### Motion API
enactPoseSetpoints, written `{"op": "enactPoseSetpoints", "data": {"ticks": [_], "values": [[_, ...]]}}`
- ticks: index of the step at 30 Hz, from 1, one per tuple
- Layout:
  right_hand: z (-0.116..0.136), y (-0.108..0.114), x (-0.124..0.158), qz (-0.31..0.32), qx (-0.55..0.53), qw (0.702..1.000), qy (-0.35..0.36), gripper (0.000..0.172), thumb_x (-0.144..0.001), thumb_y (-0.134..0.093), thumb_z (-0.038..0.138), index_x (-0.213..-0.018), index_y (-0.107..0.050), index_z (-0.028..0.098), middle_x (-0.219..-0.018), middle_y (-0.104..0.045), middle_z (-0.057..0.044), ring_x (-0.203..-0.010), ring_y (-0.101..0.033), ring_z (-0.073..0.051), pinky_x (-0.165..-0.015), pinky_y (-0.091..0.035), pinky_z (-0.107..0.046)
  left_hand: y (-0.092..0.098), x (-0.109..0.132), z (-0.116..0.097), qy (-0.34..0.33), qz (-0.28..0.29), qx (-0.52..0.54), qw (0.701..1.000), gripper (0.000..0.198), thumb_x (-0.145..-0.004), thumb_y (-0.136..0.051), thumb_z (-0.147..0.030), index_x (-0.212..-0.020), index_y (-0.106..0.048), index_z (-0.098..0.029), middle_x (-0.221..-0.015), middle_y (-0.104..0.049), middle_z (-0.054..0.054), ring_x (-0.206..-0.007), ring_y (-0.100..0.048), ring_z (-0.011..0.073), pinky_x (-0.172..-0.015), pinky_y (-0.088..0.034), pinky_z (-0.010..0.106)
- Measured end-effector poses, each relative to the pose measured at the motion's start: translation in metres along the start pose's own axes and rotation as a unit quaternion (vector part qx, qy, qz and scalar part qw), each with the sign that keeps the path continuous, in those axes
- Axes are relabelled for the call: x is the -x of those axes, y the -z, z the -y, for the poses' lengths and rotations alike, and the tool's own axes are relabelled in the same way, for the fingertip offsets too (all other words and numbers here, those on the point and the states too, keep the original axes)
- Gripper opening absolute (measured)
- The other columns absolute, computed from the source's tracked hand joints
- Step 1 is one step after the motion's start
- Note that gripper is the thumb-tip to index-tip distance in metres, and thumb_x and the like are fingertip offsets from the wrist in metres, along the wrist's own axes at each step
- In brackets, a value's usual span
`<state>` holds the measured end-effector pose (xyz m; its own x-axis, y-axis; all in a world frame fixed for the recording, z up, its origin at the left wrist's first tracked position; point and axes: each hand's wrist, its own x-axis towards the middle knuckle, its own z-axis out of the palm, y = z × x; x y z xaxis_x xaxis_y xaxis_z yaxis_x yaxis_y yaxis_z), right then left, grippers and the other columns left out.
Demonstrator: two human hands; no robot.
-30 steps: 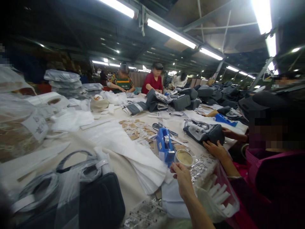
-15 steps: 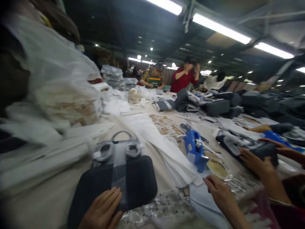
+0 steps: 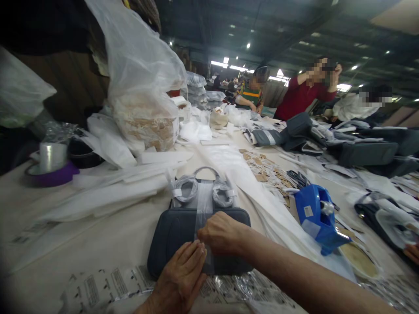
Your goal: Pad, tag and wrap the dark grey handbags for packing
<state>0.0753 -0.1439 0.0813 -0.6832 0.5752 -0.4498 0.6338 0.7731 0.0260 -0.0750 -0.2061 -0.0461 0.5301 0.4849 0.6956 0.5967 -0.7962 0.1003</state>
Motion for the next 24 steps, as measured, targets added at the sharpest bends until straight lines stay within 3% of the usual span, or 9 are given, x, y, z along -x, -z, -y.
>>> {"op": "enactPoseSetpoints", "data": {"ticks": [6,7,10,12,14,16,19,21,24], "values": [[-0.016,-0.003,-0.030,0.012,0.000,0.999,-0.036,0.006,-0.080,-0.060,0.012,-0.081,-0.066,0.011,-0.067,-0.069,-0.011,-0.065,-0.067,-0.023,-0.048,-0.032,-0.025,-0.015,0.008,0.001,0.008,-0.025,0.002,1.000,0.030,-0.090,-0.043,-0.027,-0.103,-0.065,-0.012,-0.105,-0.069,0.005,-0.108,-0.057,0.0200,-0.101,-0.037,0.033],[-0.021,-0.001,-0.033,0.007,-0.003,0.998,-0.056,0.009,-0.078,-0.066,0.019,-0.082,-0.066,0.011,-0.066,-0.069,-0.011,-0.064,-0.067,-0.024,-0.047,-0.032,-0.025,-0.016,0.008,0.001,0.005,-0.026,0.002,1.000,0.029,-0.089,-0.044,-0.027,-0.101,-0.065,-0.012,-0.104,-0.069,0.005,-0.108,-0.057,0.0203,-0.101,-0.036,0.033],[-0.034,0.004,-0.035,-0.032,-0.006,0.991,-0.130,0.043,-0.067,-0.079,0.036,-0.095,-0.062,0.008,-0.067,-0.068,-0.011,-0.065,-0.065,-0.026,-0.047,-0.034,-0.025,-0.017,0.008,0.002,-0.007,-0.026,0.012,1.000,0.028,-0.089,-0.042,-0.026,-0.095,-0.066,-0.014,-0.105,-0.068,0.006,-0.108,-0.056,0.0214,-0.102,-0.035,0.034],[-0.036,-0.001,-0.028,-0.064,0.001,0.984,-0.167,0.040,-0.073,-0.075,0.034,-0.100,-0.059,0.009,-0.072,-0.067,-0.011,-0.068,-0.064,-0.025,-0.052,-0.038,-0.026,-0.016,0.008,0.002,-0.007,-0.029,0.019,0.999,0.028,-0.089,-0.041,-0.025,-0.093,-0.067,-0.014,-0.106,-0.067,0.006,-0.109,-0.056,0.0213,-0.102,-0.035,0.034],[-0.027,-0.016,-0.015,-0.122,-0.002,0.977,-0.175,0.013,-0.087,-0.058,0.024,-0.090,-0.060,0.012,-0.075,-0.066,-0.010,-0.071,-0.062,-0.022,-0.060,-0.041,-0.028,-0.015,0.007,0.002,-0.001,-0.028,0.013,1.000,0.028,-0.089,-0.041,-0.025,-0.095,-0.066,-0.014,-0.106,-0.067,0.006,-0.109,-0.055,0.0208,-0.101,-0.036,0.033],[-0.009,-0.042,-0.001,-0.234,-0.041,0.961,-0.142,0.022,-0.092,-0.040,0.015,-0.083,-0.060,0.015,-0.078,-0.064,-0.010,-0.073,-0.058,-0.020,-0.066,-0.044,-0.030,-0.014,0.007,0.002,0.003,-0.022,0.004,1.000,0.029,-0.089,-0.043,-0.027,-0.100,-0.065,-0.013,-0.105,-0.067,0.006,-0.110,-0.054,0.0206,-0.100,-0.038,0.033],[0.021,-0.085,0.015,-0.387,-0.116,0.913,-0.057,0.032,-0.088,-0.032,0.006,-0.106,-0.058,0.013,-0.099,-0.064,-0.012,-0.090,-0.056,-0.021,-0.078,-0.047,-0.033,-0.013,0.007,0.002,-0.003,-0.019,0.002,1.000,0.030,-0.090,-0.041,-0.026,-0.103,-0.063,-0.011,-0.105,-0.066,0.008,-0.110,-0.055,0.0203,-0.100,-0.042,0.033],[0.036,-0.106,0.019,-0.416,-0.111,0.901,-0.054,0.039,-0.087,-0.032,0.005,-0.122,-0.050,0.010,-0.113,-0.061,-0.014,-0.104,-0.052,-0.024,-0.086,-0.046,-0.038,-0.010,0.008,0.004,-0.010,-0.019,-0.005,1.000,0.031,-0.091,-0.037,-0.022,-0.103,-0.062,-0.008,-0.104,-0.065,0.011,-0.109,-0.056,0.0199,-0.098,-0.045,0.031],[0.050,-0.120,0.017,-0.393,-0.091,0.912,-0.073,0.040,-0.090,-0.038,0.013,-0.129,-0.045,0.008,-0.126,-0.055,-0.015,-0.114,-0.046,-0.026,-0.093,-0.044,-0.041,-0.007,0.011,0.008,-0.008,-0.027,-0.041,0.999,0.030,-0.093,-0.035,-0.021,-0.100,-0.061,-0.007,-0.102,-0.065,0.013,-0.105,-0.058,0.0188,-0.091,-0.049,0.027]]}}
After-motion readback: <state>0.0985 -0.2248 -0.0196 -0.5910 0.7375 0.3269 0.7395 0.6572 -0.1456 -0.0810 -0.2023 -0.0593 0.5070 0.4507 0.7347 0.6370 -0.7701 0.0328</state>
